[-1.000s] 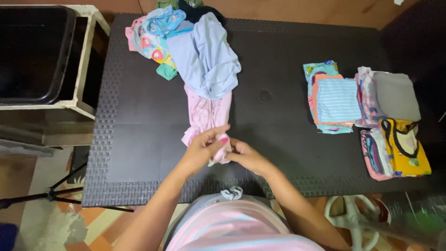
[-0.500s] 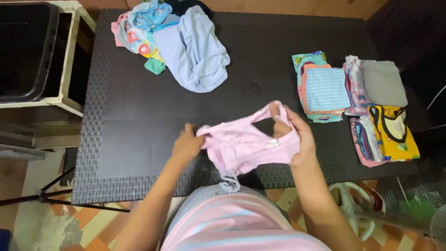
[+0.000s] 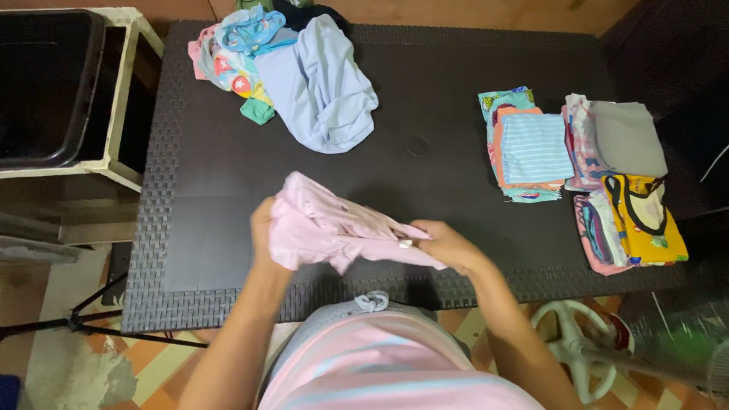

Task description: Fold laundry items including shirts and small garments and organize them into stacks on a table.

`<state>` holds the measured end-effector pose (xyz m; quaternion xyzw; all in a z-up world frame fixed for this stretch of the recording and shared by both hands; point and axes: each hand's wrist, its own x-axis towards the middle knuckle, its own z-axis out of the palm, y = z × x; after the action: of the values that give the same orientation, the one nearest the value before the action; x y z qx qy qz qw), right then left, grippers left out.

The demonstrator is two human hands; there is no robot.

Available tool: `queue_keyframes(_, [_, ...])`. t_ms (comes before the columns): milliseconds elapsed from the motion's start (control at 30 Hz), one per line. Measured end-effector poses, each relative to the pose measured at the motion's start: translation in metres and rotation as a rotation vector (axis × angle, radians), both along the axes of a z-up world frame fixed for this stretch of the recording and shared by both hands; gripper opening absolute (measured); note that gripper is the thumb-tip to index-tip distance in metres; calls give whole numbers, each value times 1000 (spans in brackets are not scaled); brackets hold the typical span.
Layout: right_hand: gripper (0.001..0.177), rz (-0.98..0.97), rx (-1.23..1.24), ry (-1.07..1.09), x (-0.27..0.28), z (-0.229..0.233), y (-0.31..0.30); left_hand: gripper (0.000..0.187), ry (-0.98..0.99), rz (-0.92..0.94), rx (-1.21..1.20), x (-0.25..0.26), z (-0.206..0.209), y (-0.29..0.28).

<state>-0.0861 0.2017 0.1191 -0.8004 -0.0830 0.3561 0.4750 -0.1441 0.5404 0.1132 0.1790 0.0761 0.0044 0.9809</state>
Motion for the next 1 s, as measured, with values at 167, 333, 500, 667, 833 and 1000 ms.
queue_keyframes(167, [44,-81,123,-120,4,36,-4,48,118,-274,245,-11,46,4])
queue_keyframes(333, [74,240,349,-935,-2,67,34,59,68,-530,804,-12,42,-43])
queue_keyframes(500, [42,-704,797,400,20,38,41,50,-15,-493,763,5,95,-43])
queue_keyframes(667, [23,-388,727,-73,63,-1,-21,51,306,-518,667,-13,53,-27])
queue_keyframes(833, [23,-526,632,132,44,-4,-23,54,566,-575,567,-7,34,-30])
queue_keyframes(1000, [40,-347,21,-48,30,-7,-8,51,-101,-439,-249,5,51,-21])
